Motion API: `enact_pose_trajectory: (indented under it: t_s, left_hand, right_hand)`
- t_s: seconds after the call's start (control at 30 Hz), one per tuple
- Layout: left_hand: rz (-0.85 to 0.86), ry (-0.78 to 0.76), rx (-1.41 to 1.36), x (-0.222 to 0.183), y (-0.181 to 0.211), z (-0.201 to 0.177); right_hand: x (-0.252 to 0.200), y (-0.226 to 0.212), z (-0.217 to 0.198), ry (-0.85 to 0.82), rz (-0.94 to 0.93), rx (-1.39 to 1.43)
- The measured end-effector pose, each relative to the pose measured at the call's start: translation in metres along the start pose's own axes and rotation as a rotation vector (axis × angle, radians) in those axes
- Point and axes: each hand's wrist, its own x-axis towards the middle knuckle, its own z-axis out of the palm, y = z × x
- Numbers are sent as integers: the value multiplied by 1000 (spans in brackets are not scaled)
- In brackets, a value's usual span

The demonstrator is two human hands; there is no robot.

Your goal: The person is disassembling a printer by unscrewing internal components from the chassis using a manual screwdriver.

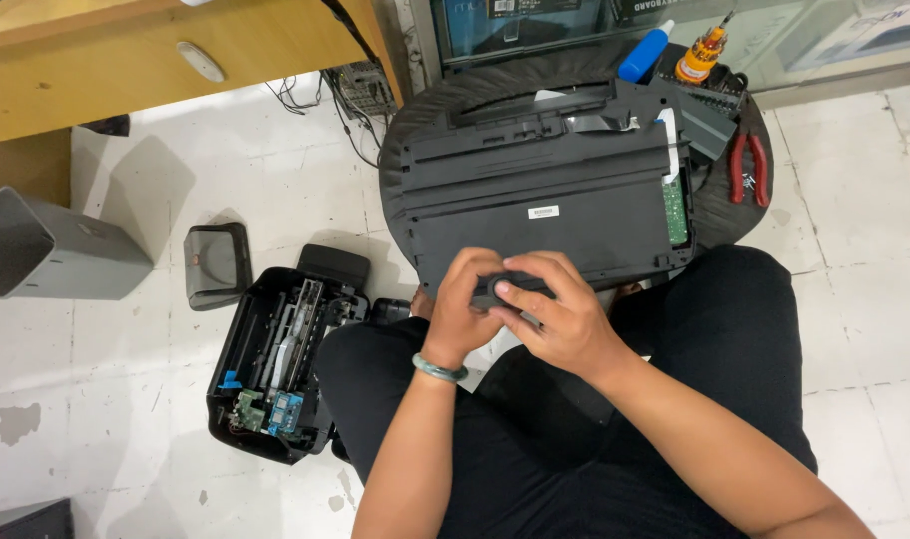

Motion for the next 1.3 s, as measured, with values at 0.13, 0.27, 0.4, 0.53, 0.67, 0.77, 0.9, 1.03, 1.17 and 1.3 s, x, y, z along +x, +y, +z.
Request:
enact_pose_trajectory:
  t_s: [0.13, 0.27, 0.4, 0.53, 0.67, 0.77, 0.9, 1.03, 1.17, 1.3]
  left_hand:
    - [-120, -129, -176, 3, 19, -9]
    - [-57, -143, -156, 9, 23, -7]
    - [-32, -42, -97, 8, 9, -9]
    - [-17, 28, -60, 4, 4, 1]
    - [-42, 92, 7, 0, -5, 8]
    - [-144, -64, -224, 9, 19, -1]
    - [-333, -186, -563, 7, 30, -6]
    - [-294, -132, -386, -4, -2, -9]
    - [-207, -22, -289, -3, -16, -13]
    - [-129, -111, -284, 3, -9, -17]
  right_hand:
    - [7, 6, -5, -4, 67, 27]
    - [14, 10, -13, -36, 118, 87]
    - [13, 8, -15, -44, 131, 95]
    - [9, 7, -16, -36, 128, 89]
    - [4, 4, -11, -23, 132, 117]
    - [7, 2, -11, -14, 135, 113]
    - [9, 6, -16, 8, 141, 105]
    - [6, 6, -15, 10, 131, 122]
    - [6, 7, -15, 4, 138, 133]
    - [4, 3, -13, -8, 152, 143]
